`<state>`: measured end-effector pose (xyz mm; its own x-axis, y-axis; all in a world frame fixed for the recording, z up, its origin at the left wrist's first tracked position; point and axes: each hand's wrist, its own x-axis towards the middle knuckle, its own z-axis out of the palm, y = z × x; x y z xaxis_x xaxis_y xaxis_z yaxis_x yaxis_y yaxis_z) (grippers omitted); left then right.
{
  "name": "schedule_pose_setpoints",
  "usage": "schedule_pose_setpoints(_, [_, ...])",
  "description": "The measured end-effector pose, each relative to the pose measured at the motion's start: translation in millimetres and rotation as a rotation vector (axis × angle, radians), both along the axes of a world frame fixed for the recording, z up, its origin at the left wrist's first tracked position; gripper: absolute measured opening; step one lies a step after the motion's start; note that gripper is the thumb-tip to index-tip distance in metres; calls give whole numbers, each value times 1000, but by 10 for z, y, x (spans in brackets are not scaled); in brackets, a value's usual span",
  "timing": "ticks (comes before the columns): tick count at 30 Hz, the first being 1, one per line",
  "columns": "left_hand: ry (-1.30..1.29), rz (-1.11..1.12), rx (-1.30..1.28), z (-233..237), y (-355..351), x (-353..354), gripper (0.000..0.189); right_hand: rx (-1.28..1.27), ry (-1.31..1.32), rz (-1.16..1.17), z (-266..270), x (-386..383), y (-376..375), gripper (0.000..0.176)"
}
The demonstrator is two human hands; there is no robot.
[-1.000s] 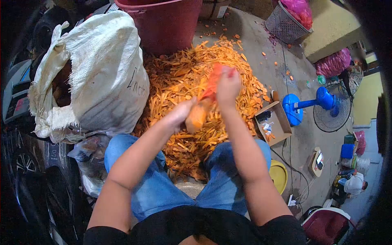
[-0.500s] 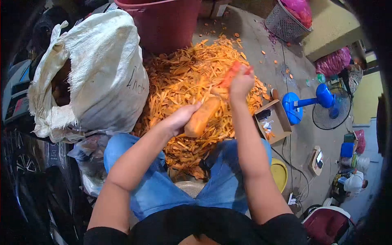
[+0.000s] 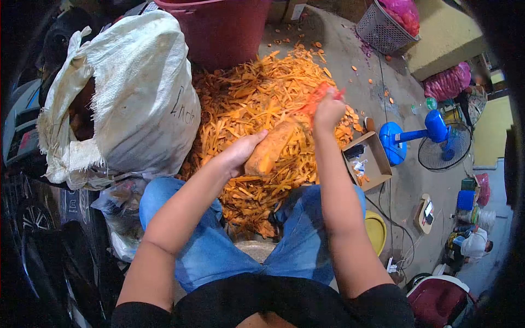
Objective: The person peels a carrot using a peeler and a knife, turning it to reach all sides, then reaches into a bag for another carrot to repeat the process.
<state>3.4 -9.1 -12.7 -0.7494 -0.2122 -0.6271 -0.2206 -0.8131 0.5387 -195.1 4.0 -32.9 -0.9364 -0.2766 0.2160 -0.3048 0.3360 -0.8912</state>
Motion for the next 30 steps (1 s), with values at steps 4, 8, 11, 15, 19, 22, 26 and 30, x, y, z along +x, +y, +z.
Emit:
schedule_pose_setpoints(4, [31,208,114,-20,-47,-74,39,-473,-399,234,263,190,48,24])
schedule_pose_setpoints(8, [90,272,32,-315,-79,-117,39,-215,-93,392,297,850,85,21])
schedule_pose_setpoints(11, [6,44,-88,-97,-62,-9,38,-124,31,278,97,612,-14,19])
schedule_pose_setpoints(15, [-31,4,-15,95,62,8,38,45,44,-66,-57,-90,20,24])
schedule_pose_setpoints(19, [-13,131,33,19,-26,-38,40,-228,-222,221,268,460,56,22])
schedule_pose_setpoints(22, [74,125,70,-53,-75,-4,39,-253,-143,393,257,840,95,21])
schedule_pose_setpoints(26, [-11,-28,-32,-10,-35,34,38,-225,31,188,-42,229,-65,22])
schedule_pose_setpoints(30, [106,-44,37,47,-2,-2,38,-183,-171,44,114,-22,32,22])
